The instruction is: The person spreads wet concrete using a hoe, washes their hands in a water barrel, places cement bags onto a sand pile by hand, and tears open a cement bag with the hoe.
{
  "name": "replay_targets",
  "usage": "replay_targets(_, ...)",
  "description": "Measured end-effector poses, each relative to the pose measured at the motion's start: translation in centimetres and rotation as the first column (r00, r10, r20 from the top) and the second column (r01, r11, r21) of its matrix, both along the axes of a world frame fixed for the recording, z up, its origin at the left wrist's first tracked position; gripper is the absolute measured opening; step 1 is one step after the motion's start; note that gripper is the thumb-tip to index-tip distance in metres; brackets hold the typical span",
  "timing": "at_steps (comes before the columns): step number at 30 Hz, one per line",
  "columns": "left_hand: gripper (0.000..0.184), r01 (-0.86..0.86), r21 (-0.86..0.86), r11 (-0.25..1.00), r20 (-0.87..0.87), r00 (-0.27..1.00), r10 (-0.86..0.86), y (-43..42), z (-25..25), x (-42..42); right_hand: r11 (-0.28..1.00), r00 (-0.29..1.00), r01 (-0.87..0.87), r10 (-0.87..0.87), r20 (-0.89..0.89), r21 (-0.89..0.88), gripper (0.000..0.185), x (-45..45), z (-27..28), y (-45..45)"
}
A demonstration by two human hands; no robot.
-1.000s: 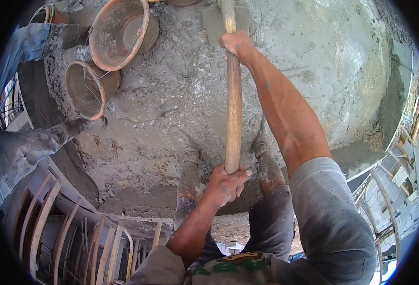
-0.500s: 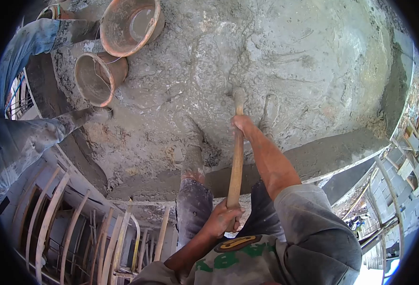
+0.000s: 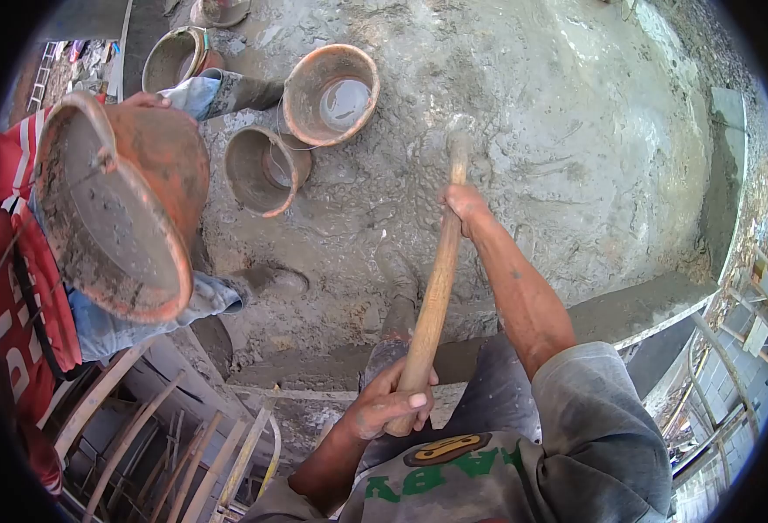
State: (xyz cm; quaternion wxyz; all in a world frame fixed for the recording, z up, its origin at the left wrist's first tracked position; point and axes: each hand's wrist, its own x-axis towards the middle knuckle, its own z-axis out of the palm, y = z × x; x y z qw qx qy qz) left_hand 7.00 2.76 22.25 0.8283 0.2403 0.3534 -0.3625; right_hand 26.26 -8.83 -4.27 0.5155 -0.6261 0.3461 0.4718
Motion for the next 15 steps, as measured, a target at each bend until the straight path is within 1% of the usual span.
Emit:
replay_targets(1, 0.043, 0.016, 0.037, 0.999, 0.042, 0.999, -0.018, 0.7, 0.5, -0.6, 1.0, 0.996, -0.003, 0.001, 0.091, 0.019, 0.012, 1.1, 1.8, 1.8)
replay_targets(2, 0.044, -0.019, 0.052, 0.998, 0.052, 0.999, 0.016, 1.2, 0.6, -1.6, 0.999, 0.984, -0.014, 0.007, 0.176, 0.038, 0.011, 1.9, 3.4, 3.6)
replay_targets(4, 0.042, 0.007, 0.16, 0.987, 0.088, 0.996, -0.022, 2.2, 0.5, -3.5, 0.999, 0.941, -0.038, 0.023, 0.338, 0.038, 0.016, 3.2, 5.8, 7.0)
replay_targets(5, 0.041, 0.015, 0.21, 0.978, 0.098, 0.995, -0.036, 2.3, 0.2, -4.4, 0.992, 0.912, -0.095, 0.054, 0.407, 0.08, 0.019, 3.6, 6.7, 8.5)
replay_targets(6, 0.033, 0.01, 0.285, 0.958, 0.012, 1.0, -0.014, 1.9, -0.5, -5.4, 0.982, 0.877, -0.152, 0.08, 0.474, 0.115, 0.023, 3.9, 8.2, 9.8)
replay_targets(7, 0.03, 0.02, 0.423, 0.906, -0.017, 1.0, -0.014, 1.2, -2.3, -6.1, 0.979, 0.868, -0.164, 0.084, 0.489, 0.122, 0.032, 4.0, 10.3, 11.0)
replay_targets(8, 0.027, 0.03, 0.553, 0.832, -0.041, 0.999, -0.009, 0.1, -5.0, -7.0, 0.958, 0.84, -0.274, 0.198, 0.505, 0.08, 0.04, 4.0, 10.2, 12.1)
replay_targets(9, 0.024, 0.045, 0.67, 0.741, -0.067, 0.998, 0.0, -1.1, -8.1, -8.1, 0.941, 0.799, -0.337, 0.273, 0.535, 0.022, 0.041, 3.6, 9.0, 13.3)
replay_targets(11, 0.016, -0.153, 0.676, 0.721, -0.026, 0.972, 0.232, -2.7, -16.7, -9.2, 0.894, 0.7, -0.439, 0.405, 0.589, -0.092, 0.042, 2.7, 5.5, 15.7)
replay_targets(12, 0.015, -0.078, 0.714, 0.695, -0.082, 0.978, 0.194, -2.8, -21.7, -9.7, 0.87, 0.687, -0.476, 0.46, 0.562, -0.131, 0.042, 2.1, 4.2, 16.4)
replay_targets(13, 0.014, 0.0, 0.743, 0.67, -0.138, 0.978, 0.154, -3.2, -25.6, -10.0, 0.844, 0.673, -0.507, 0.514, 0.531, -0.175, 0.043, 1.7, 2.9, 16.8)
replay_targets(14, 0.014, 0.001, 0.75, 0.661, -0.138, 0.978, 0.155, -4.0, -27.8, -9.7, 0.816, 0.652, -0.534, 0.564, 0.507, -0.222, 0.044, 2.0, 1.8, 17.0)
replay_targets(15, 0.014, -0.002, 0.757, 0.653, -0.137, 0.977, 0.162, -5.0, -29.9, -8.9, 0.832, 0.655, -0.515, 0.537, 0.532, -0.206, 0.045, 2.6, 1.3, 16.8)
